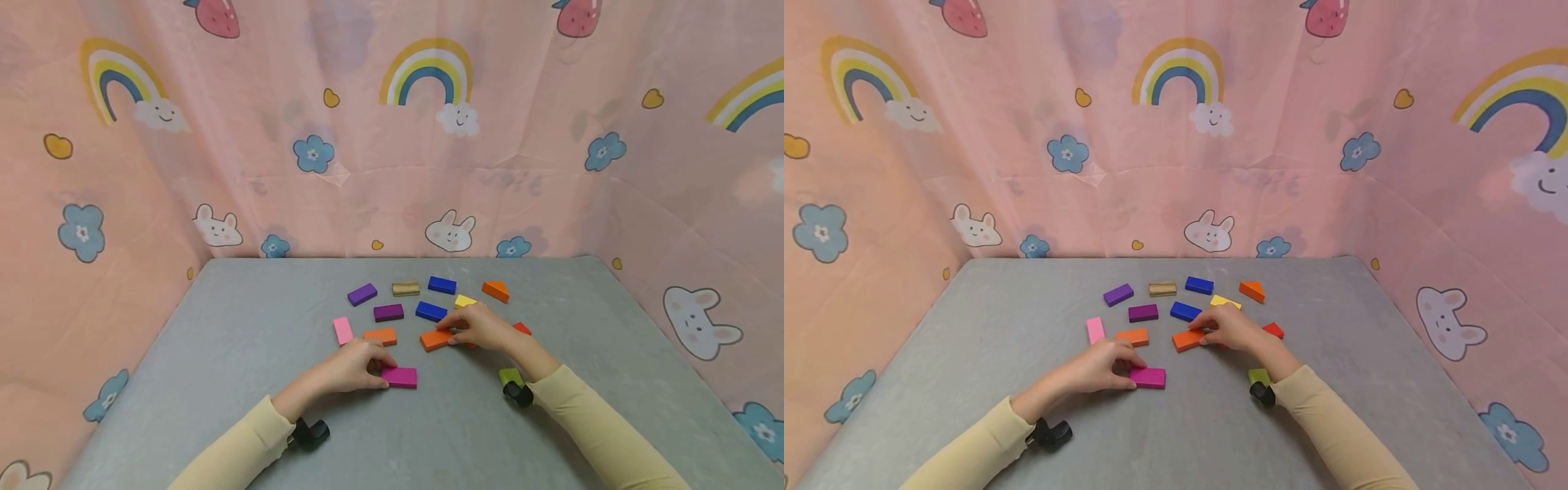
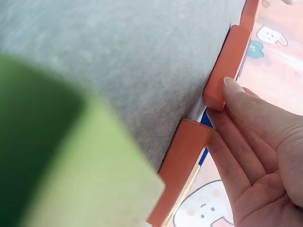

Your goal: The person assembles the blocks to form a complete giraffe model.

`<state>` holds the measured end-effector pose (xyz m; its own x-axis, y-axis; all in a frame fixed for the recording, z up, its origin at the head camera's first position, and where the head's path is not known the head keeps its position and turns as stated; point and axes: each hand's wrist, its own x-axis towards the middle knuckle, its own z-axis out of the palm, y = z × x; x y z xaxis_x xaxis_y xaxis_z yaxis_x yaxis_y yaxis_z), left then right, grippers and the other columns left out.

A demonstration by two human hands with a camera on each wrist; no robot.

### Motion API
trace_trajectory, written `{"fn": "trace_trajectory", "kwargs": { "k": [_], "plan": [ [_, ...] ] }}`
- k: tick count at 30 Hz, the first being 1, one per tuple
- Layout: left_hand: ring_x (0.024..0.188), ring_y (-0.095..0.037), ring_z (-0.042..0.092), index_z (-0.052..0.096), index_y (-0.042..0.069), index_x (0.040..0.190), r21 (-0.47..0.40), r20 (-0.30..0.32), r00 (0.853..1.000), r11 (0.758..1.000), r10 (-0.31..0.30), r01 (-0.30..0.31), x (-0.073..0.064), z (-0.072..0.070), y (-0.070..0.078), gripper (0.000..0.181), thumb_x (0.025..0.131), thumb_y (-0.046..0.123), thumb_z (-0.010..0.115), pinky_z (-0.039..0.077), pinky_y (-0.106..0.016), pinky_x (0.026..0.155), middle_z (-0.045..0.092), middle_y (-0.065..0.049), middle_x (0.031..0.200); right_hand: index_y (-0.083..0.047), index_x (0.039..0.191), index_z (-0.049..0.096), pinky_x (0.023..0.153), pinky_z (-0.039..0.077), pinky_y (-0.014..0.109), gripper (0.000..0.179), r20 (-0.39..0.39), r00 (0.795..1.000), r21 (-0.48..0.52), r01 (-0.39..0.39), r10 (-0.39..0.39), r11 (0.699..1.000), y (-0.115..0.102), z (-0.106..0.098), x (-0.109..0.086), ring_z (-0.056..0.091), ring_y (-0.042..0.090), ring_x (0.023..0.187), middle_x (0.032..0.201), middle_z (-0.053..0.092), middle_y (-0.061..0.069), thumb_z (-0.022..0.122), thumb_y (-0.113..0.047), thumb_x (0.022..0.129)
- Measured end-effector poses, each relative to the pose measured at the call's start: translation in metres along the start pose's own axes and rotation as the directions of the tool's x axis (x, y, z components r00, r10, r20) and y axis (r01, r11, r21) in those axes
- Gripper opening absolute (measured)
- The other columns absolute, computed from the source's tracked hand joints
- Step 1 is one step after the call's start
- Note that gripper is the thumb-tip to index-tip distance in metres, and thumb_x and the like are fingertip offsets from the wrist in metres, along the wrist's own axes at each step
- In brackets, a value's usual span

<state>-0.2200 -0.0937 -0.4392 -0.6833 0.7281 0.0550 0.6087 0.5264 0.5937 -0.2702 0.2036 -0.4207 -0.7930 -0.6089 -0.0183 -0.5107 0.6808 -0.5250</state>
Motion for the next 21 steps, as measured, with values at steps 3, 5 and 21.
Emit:
{"fn": "trace_trajectory", "kwargs": {
  "k": [3,5,21],
  "plan": [
    [0.084,-0.004,0.057,0.072,0.016,0.107,-0.006,0.002,1.000,1.000,-0.008,0.008,0.000,0.000,-0.001,0.028,0.080,0.022,0.076,0.050,-0.018,0.075,0.066,0.006,0.097,-0.009,0.113,0.070,0.091,0.052,0.041,0.030,-0.001,1.000,0.000,0.003,-0.003,1.000,0.000,0.000,0.000,0.063,0.023,0.105,0.110,0.070,0.004,0.071,-0.010,0.084],
    [0.084,-0.004,0.057,0.072,0.016,0.107,-0.010,0.005,1.000,1.000,-0.015,0.015,0.000,0.000,0.000,0.028,0.080,0.023,0.076,0.050,-0.018,0.075,0.066,0.006,0.097,-0.009,0.113,0.070,0.091,0.052,0.041,0.030,-0.002,1.000,0.001,0.005,-0.005,1.000,0.000,0.000,0.000,0.063,0.023,0.105,0.110,0.070,0.004,0.071,-0.010,0.084],
    [0.120,-0.008,0.055,0.064,0.016,0.124,0.255,0.053,0.961,0.927,0.270,-0.275,-0.033,-0.008,0.025,0.033,0.092,0.025,0.062,0.047,-0.027,0.099,0.062,0.005,0.127,-0.008,0.113,0.069,0.090,0.052,0.041,0.029,0.007,1.000,-0.019,0.019,-0.019,1.000,-0.001,0.000,0.001,0.064,0.024,0.105,0.112,0.069,0.005,0.071,-0.010,0.084]
  ]
}}
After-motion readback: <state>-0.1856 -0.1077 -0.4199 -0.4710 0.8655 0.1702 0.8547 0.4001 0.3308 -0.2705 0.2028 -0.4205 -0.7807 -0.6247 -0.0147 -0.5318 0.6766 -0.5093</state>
